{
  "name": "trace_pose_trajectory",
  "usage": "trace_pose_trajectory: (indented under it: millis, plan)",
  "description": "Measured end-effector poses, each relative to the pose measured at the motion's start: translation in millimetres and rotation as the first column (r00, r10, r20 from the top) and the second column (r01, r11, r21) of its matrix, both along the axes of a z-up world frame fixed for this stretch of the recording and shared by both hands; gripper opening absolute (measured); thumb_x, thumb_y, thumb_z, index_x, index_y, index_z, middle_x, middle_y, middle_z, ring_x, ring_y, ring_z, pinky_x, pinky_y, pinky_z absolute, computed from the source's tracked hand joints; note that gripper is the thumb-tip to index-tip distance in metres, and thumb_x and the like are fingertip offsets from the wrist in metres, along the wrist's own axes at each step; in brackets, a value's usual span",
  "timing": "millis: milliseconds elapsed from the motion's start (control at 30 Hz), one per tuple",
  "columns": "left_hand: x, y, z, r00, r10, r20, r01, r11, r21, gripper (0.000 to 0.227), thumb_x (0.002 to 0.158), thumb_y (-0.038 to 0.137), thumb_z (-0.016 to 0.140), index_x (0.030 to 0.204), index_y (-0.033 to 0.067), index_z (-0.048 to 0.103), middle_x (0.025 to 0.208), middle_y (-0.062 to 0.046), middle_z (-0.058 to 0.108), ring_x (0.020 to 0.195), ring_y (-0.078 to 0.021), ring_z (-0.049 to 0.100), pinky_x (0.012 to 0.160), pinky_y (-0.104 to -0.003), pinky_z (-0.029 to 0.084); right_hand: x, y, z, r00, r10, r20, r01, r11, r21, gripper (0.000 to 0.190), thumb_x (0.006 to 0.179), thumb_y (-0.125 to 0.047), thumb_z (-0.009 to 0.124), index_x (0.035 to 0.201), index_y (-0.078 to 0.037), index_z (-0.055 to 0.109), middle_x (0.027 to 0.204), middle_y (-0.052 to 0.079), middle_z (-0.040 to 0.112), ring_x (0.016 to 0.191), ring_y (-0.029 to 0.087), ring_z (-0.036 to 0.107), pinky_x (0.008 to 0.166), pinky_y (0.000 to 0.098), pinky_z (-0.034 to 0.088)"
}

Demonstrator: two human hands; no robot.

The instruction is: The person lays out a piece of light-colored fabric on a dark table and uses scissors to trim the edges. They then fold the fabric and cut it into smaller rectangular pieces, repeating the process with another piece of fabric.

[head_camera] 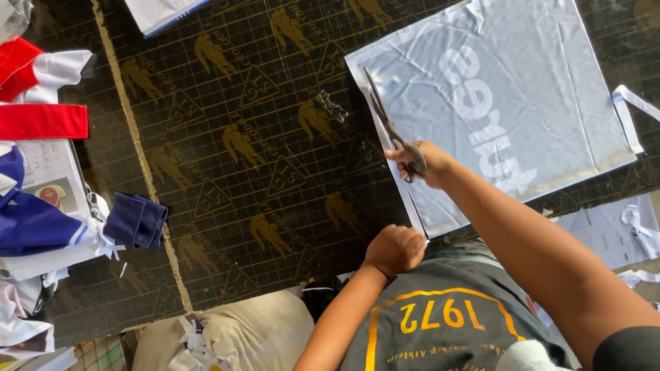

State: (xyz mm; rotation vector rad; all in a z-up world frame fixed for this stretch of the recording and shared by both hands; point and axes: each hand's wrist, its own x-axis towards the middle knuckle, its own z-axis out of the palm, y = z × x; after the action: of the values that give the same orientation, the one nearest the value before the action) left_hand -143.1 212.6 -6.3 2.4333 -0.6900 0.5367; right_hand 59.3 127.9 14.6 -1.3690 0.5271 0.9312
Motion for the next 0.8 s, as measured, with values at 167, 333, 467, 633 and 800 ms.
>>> trace_pose_trajectory:
  millis: [167, 333, 467, 633, 800]
  plan:
    - [-2, 1, -10, 0.999, 0.013, -0.049, -0.014, 1.000, -0.012, 0.020, 0.085, 0.023, 0.060, 0.069, 0.0196, 0.049, 0.065, 0.001, 0.045, 0.055, -0.0194, 0.052, 0.055, -0.033, 0.043, 29, 16, -11, 0.997, 0.045, 0.066, -0.044, 0.999, -0.022, 0.036, 0.072, -0.011, 0.092, 0.071, -0.002, 0.057, 0.052, 0.010, 0.052, 0.041, 0.018, 0.061, 0.040, 0.0254, 0.052]
    - [-8, -1, -18, 0.997, 0.009, -0.079, -0.010, 1.000, -0.015, 0.019, 0.088, 0.026, 0.060, 0.071, 0.0187, 0.053, 0.069, 0.000, 0.049, 0.059, -0.0191, 0.055, 0.057, -0.032, 0.045, 30, 14, -1, 0.989, 0.085, 0.121, -0.081, 0.996, -0.032, 0.039, 0.068, -0.009, 0.096, 0.070, 0.001, 0.058, 0.050, 0.012, 0.053, 0.040, 0.019, 0.061, 0.038, 0.0246, 0.051]
    - [-7, -1, -18, 0.993, 0.019, -0.115, -0.019, 1.000, 0.004, 0.018, 0.087, 0.026, 0.060, 0.072, 0.0193, 0.053, 0.067, 0.001, 0.049, 0.059, -0.0186, 0.055, 0.057, -0.033, 0.045, 40, 23, 7, 0.994, 0.043, 0.101, -0.043, 0.999, -0.007, 0.041, 0.074, -0.020, 0.094, 0.065, -0.002, 0.059, 0.051, 0.013, 0.054, 0.043, 0.020, 0.063, 0.038, 0.0266, 0.051]
    - [-9, -1, -19, 0.992, 0.040, -0.118, -0.038, 0.999, 0.021, 0.018, 0.090, 0.030, 0.057, 0.074, 0.0208, 0.054, 0.069, 0.002, 0.050, 0.061, -0.0176, 0.056, 0.060, -0.033, 0.046, 56, 38, 18, 0.997, 0.023, 0.071, -0.022, 1.000, -0.016, 0.041, 0.072, -0.019, 0.096, 0.066, -0.004, 0.059, 0.052, 0.010, 0.052, 0.043, 0.018, 0.061, 0.041, 0.0240, 0.052]
    - [-7, 0, -9, 0.994, 0.025, -0.108, -0.020, 0.998, 0.053, 0.014, 0.086, 0.031, 0.056, 0.076, 0.0211, 0.056, 0.072, 0.001, 0.054, 0.063, -0.0186, 0.058, 0.062, -0.035, 0.047, 68, 40, 33, 0.929, 0.316, 0.193, -0.259, 0.926, -0.274, 0.044, 0.061, -0.015, 0.103, 0.076, 0.006, 0.067, 0.052, 0.016, 0.061, 0.046, 0.025, 0.069, 0.048, 0.0284, 0.060]
